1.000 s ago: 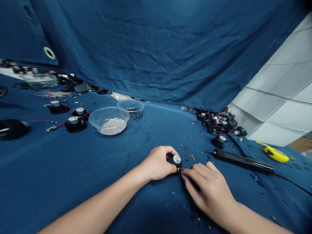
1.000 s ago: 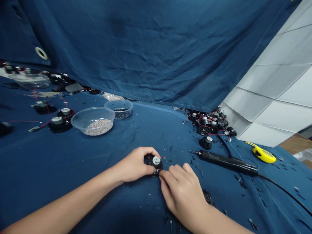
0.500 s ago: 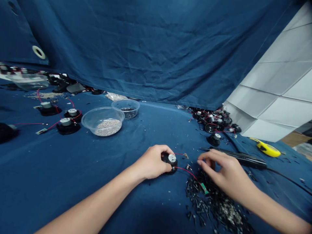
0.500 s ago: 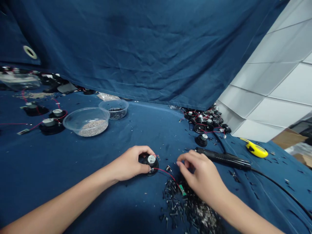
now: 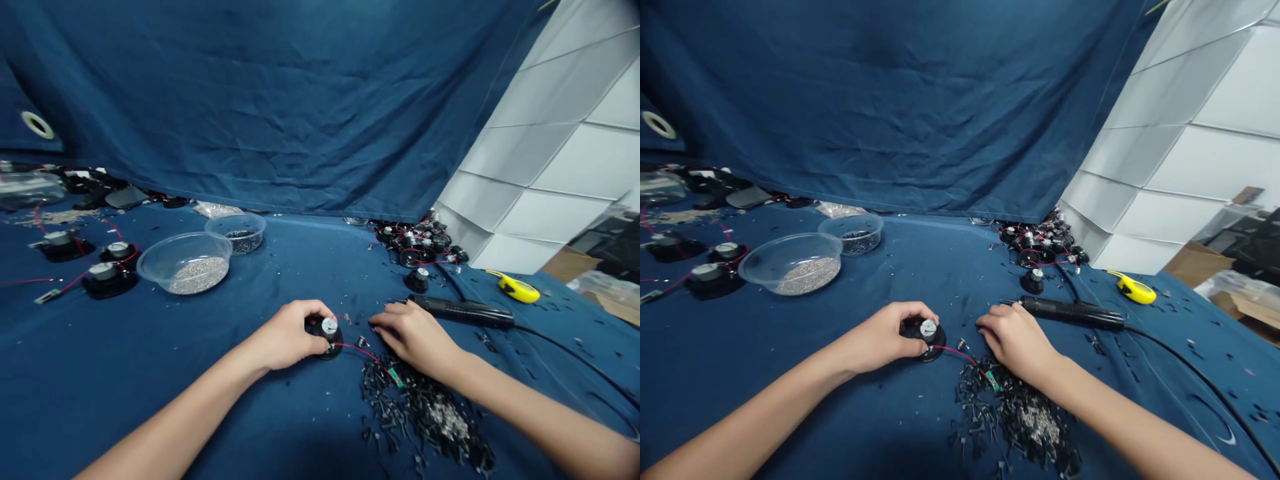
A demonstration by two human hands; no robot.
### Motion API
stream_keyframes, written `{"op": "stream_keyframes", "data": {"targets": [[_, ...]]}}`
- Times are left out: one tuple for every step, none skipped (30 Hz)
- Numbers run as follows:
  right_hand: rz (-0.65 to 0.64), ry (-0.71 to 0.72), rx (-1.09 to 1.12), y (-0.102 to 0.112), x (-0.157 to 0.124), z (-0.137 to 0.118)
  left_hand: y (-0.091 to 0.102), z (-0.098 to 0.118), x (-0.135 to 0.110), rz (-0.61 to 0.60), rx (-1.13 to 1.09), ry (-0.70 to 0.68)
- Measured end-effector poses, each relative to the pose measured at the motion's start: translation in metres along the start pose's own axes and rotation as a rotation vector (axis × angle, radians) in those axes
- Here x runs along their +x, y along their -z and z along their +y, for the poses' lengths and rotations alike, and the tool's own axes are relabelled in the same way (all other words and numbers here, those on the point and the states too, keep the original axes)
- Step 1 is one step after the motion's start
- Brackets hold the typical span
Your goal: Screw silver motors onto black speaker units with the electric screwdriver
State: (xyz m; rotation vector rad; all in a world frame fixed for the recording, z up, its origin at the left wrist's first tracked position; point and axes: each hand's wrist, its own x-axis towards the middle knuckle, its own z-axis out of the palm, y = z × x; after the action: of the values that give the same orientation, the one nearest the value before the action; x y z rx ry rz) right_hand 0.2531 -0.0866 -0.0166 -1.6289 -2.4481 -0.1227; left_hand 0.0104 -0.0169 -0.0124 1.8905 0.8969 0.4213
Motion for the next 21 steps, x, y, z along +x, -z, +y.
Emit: {"op": "stream_keyframes", "data": {"targets": [[-0.007, 0.02, -0.012, 0.0, 0.002, 0.0, 0.0, 0.0, 0.0, -0.001, -0.001, 0.0], [-0.014, 0.043, -0.026, 0.001, 0.003, 0.0, 0.0, 0.0, 0.0, -0.002, -0.001, 0.001], [-0.023, 0.069, -0.042, 0.001, 0.004, 0.0, 0.0, 0.0, 0.0, -0.005, 0.001, 0.003], [-0.031, 0.096, -0.06, 0.002, 0.004, 0.0, 0.0, 0.0, 0.0, -0.006, 0.002, 0.005], [-0.038, 0.121, -0.08, 0.002, 0.005, 0.0, 0.0, 0.0, 0.0, -0.004, 0.004, 0.005], [-0.042, 0.144, -0.101, 0.002, 0.005, 0.001, 0.0, 0.0, 0.0, 0.0, 0.005, 0.004], [-0.046, 0.165, -0.12, 0.002, 0.005, 0.002, 0.0, 0.0, -0.001, 0.003, 0.007, 0.002], [-0.048, 0.183, -0.137, 0.003, 0.005, 0.003, 0.0, 0.0, -0.001, 0.005, 0.007, -0.001], [-0.05, 0.196, -0.149, 0.003, 0.005, 0.004, 0.0, 0.0, -0.001, 0.005, 0.006, -0.004], [-0.052, 0.205, -0.161, 0.004, 0.005, 0.003, 0.0, 0.0, -0.001, 0.004, 0.004, -0.007], [-0.048, 0.206, -0.165, 0.005, 0.004, 0.002, 0.0, 0.0, -0.001, 0.004, 0.004, -0.008], [-0.035, 0.201, -0.156, 0.007, 0.004, 0.0, 0.0, 0.0, -0.002, 0.003, 0.006, -0.008], [-0.014, 0.188, -0.13, 0.009, 0.004, -0.005, 0.0, 0.0, -0.002, 0.003, 0.009, -0.006], [0.016, 0.171, -0.086, 0.011, 0.003, -0.011, -0.001, 0.001, -0.002, 0.003, 0.012, -0.003], [0.049, 0.154, -0.03, 0.013, 0.002, -0.019, -0.001, 0.001, -0.002, 0.004, 0.015, 0.0], [0.081, 0.142, 0.028, 0.013, 0.002, -0.028, -0.001, 0.001, -0.002, 0.005, 0.017, 0.0], [0.108, 0.135, 0.079, 0.013, 0.001, -0.038, -0.001, 0.001, -0.002, 0.007, 0.019, -0.004], [0.13, 0.135, 0.112, 0.012, 0.0, -0.048, -0.001, 0.001, -0.002, 0.01, 0.022, -0.01], [0.154, 0.126, 0.132, 0.009, 0.0, -0.057, -0.001, 0.001, -0.002, 0.014, 0.023, -0.017], [0.177, 0.102, 0.147, 0.006, 0.0, -0.065, -0.001, 0.001, -0.002, 0.018, 0.024, -0.024], [0.193, 0.06, 0.162, 0.003, 0.0, -0.072, -0.001, 0.001, -0.002, 0.021, 0.024, -0.031]]}}
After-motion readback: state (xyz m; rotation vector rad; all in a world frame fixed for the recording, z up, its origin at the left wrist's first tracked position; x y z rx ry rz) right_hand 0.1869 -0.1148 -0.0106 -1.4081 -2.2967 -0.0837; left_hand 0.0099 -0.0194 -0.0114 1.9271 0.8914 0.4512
